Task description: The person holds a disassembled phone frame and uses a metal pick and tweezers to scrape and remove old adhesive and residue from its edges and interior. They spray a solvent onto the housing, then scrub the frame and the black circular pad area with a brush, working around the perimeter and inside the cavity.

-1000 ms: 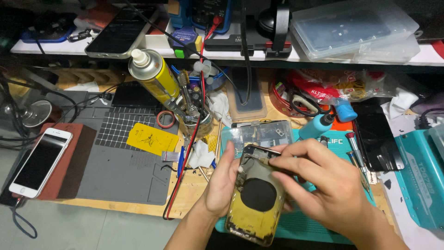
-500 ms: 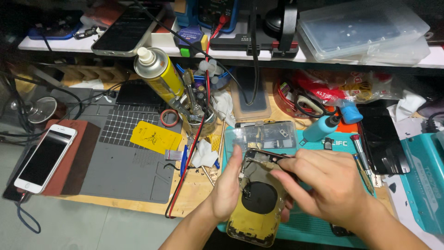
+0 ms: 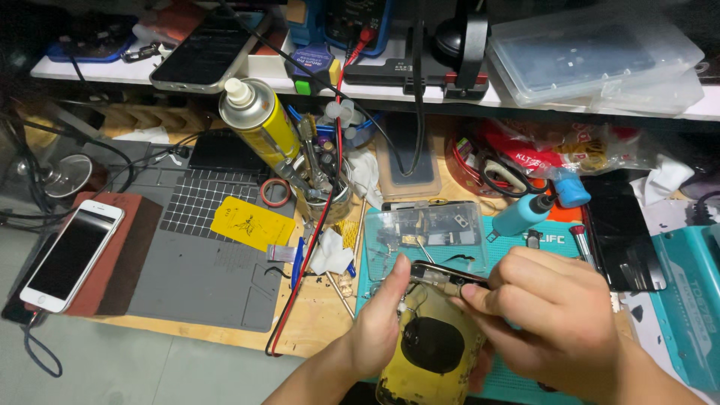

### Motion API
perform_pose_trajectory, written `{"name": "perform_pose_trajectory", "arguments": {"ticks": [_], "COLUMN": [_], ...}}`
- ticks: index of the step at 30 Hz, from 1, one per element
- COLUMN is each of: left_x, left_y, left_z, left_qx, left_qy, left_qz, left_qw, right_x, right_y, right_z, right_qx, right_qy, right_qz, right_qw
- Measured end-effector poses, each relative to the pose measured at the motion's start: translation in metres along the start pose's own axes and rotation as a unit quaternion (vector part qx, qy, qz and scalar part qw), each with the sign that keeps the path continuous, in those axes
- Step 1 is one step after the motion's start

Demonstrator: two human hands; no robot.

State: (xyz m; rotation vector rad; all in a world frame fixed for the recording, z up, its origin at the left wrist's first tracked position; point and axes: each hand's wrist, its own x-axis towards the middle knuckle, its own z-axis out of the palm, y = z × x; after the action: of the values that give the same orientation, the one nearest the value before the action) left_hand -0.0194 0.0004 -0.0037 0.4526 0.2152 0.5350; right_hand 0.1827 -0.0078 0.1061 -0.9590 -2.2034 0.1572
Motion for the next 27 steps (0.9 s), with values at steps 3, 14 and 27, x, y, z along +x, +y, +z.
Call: {"name": "perform_pose_trajectory", "arguments": {"ticks": [3, 14, 27], "left_x": [0.0, -0.001, -0.001], "left_y": [0.002, -0.001, 0.004], "left_z": [0.001, -0.011, -0.01], "left_qx": [0.028, 0.011, 0.054], "left_qy": [0.028, -0.127, -0.095], "left_qz": [0.017, -0.01, -0.023], "left_qw": [0.999, 0.992, 0.994], "right_x": [-0.002, -0.002, -0.009], "right_y": [-0.003, -0.003, -0.003], "right_z": [0.0, -0.001, -0.002], "right_qx": [-0.019, -0.004, 0.017], "right_qy": [0.0, -0.007, -0.007], "right_qz": [0.054, 0.024, 0.05], "right_qw": [0.998, 1.0, 0.999]}}
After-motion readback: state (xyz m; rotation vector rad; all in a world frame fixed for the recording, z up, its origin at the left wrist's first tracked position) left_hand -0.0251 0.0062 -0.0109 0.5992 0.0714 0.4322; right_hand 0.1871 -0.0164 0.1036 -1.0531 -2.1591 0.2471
